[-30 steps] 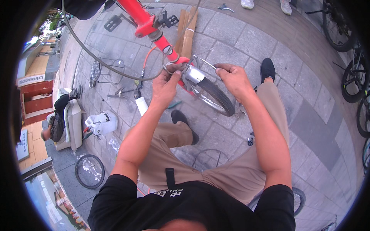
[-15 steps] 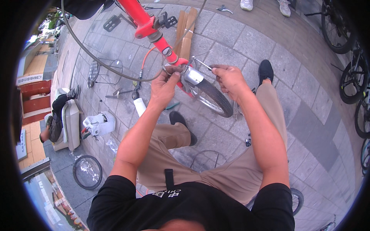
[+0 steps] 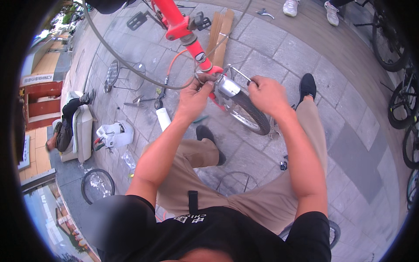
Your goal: The person repairs a red bicycle on a sidewalk, using pliers and a screwdriver to adjust the rear wheel and brake cables. They also handle a white cylindrical object and spray bottle while working on the frame and handlebars.
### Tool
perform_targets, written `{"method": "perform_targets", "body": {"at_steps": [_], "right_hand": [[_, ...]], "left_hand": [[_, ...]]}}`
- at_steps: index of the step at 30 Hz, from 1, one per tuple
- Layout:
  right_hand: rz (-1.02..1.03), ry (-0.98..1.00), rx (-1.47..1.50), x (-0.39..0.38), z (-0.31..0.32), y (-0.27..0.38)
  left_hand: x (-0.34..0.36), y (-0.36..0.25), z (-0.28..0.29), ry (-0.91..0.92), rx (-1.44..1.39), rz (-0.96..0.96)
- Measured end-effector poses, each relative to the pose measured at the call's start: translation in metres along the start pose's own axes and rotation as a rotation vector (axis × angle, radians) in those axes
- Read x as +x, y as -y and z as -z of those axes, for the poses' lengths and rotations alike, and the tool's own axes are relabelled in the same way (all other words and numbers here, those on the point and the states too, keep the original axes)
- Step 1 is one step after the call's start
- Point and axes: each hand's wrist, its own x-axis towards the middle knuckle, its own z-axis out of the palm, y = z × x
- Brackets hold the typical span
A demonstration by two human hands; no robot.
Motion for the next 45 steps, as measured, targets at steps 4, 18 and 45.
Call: {"method": "perform_targets", "body": {"at_steps": [4,18,45], "right_hand": [[-0.105,0.157,0.208,0.007,0.012,0.000],[-0.343,0.479,0.532,0.034,0.009,-0.022],[0.044,-0.198,-0.249,0.015,-0.016,-0.004]], "left_hand": [[0.001,0.003,0.000,-0.004,0.015,-0.019],[-0.005,0.002,-0.004,-0.017,0.152,-0.193],[-0.010,-0.018,0.000,0.076,0.125,-0.197]]}}
